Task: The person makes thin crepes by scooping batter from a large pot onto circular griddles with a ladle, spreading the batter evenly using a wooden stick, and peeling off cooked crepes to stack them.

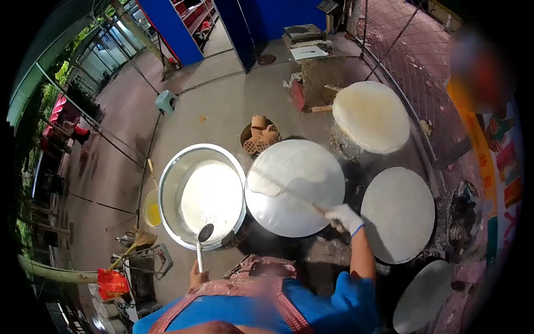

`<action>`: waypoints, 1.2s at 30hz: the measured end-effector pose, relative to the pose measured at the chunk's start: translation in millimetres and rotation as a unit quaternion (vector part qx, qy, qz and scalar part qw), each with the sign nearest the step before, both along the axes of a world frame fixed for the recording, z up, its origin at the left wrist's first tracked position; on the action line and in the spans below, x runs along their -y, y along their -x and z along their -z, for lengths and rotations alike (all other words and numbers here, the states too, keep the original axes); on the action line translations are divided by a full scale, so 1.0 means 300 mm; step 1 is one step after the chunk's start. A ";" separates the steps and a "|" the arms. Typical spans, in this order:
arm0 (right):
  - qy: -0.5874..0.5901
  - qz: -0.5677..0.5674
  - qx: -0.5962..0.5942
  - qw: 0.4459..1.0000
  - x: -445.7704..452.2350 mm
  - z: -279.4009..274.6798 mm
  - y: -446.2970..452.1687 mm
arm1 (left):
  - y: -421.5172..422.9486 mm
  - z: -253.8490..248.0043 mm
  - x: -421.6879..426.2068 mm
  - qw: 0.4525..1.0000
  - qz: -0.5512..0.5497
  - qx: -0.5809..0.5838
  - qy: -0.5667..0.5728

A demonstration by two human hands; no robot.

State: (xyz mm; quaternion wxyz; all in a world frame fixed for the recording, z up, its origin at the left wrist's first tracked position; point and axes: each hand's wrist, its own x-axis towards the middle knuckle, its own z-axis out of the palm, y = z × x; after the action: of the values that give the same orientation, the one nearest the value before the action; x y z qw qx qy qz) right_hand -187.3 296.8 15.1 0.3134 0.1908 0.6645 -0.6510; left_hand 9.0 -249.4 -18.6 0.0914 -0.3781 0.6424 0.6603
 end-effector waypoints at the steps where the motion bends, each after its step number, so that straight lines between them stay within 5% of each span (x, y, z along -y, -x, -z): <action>1: 0.001 0.006 -0.016 1.000 -0.007 -0.017 0.065 | -0.004 -0.027 -0.014 1.000 0.006 0.001 0.021; 2: 0.037 0.149 -0.070 0.986 0.011 0.093 0.147 | -0.005 -0.044 -0.027 0.999 0.015 0.006 0.042; 3: 0.033 0.133 -0.188 0.973 0.044 0.031 0.206 | -0.010 -0.037 -0.038 0.999 0.010 0.013 0.043; 5: -0.074 -0.008 -0.070 0.995 0.044 0.075 0.279 | -0.027 -0.010 -0.029 0.998 0.000 0.033 0.051; 10: 0.056 -0.057 0.077 0.994 0.001 0.005 0.017 | -0.091 0.060 0.010 0.999 -0.036 0.000 -0.009; 14: -0.036 -0.066 -0.049 0.996 -0.028 0.003 0.107 | -0.113 0.019 -0.006 0.998 -0.061 0.022 -0.008; 15: 0.041 0.018 -0.105 0.993 0.001 0.053 0.180 | -0.123 0.032 0.001 0.998 -0.064 0.016 0.002; 16: -0.021 0.047 -0.118 0.992 0.053 0.017 0.251 | -0.129 0.022 0.000 0.998 -0.066 0.022 0.006; 17: -0.025 -0.026 -0.196 0.980 0.067 0.033 0.303 | -0.135 0.007 -0.005 0.997 -0.067 0.030 0.012; 20: -0.057 -0.171 -0.070 0.981 0.047 0.048 0.278 | -0.146 0.026 0.000 0.993 -0.099 0.033 0.054; 24: -0.023 -0.136 0.072 0.988 -0.111 0.023 0.014 | -0.179 0.052 0.014 0.995 -0.098 0.034 0.011; 26: -0.041 -0.099 0.079 0.991 -0.128 -0.057 0.014 | -0.207 0.073 0.029 0.996 -0.082 0.033 0.016; 29: 0.015 -0.003 -0.070 0.997 0.000 -0.032 0.167 | -0.208 0.046 0.031 0.995 -0.092 0.030 -0.005; 31: -0.070 -0.019 -0.159 0.985 0.114 0.005 0.285 | -0.207 0.020 0.042 0.997 -0.070 0.028 -0.016; 36: -0.122 -0.196 -0.026 0.973 0.061 -0.075 0.052 | -0.256 0.108 0.225 0.999 -0.041 -0.001 -0.007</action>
State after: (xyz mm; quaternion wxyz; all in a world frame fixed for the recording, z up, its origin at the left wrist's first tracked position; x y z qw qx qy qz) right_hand -202.9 278.4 37.6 0.3920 0.0762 0.7712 -0.4957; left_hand 85.6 -317.0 -50.8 0.0662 -0.4024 0.6223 0.6682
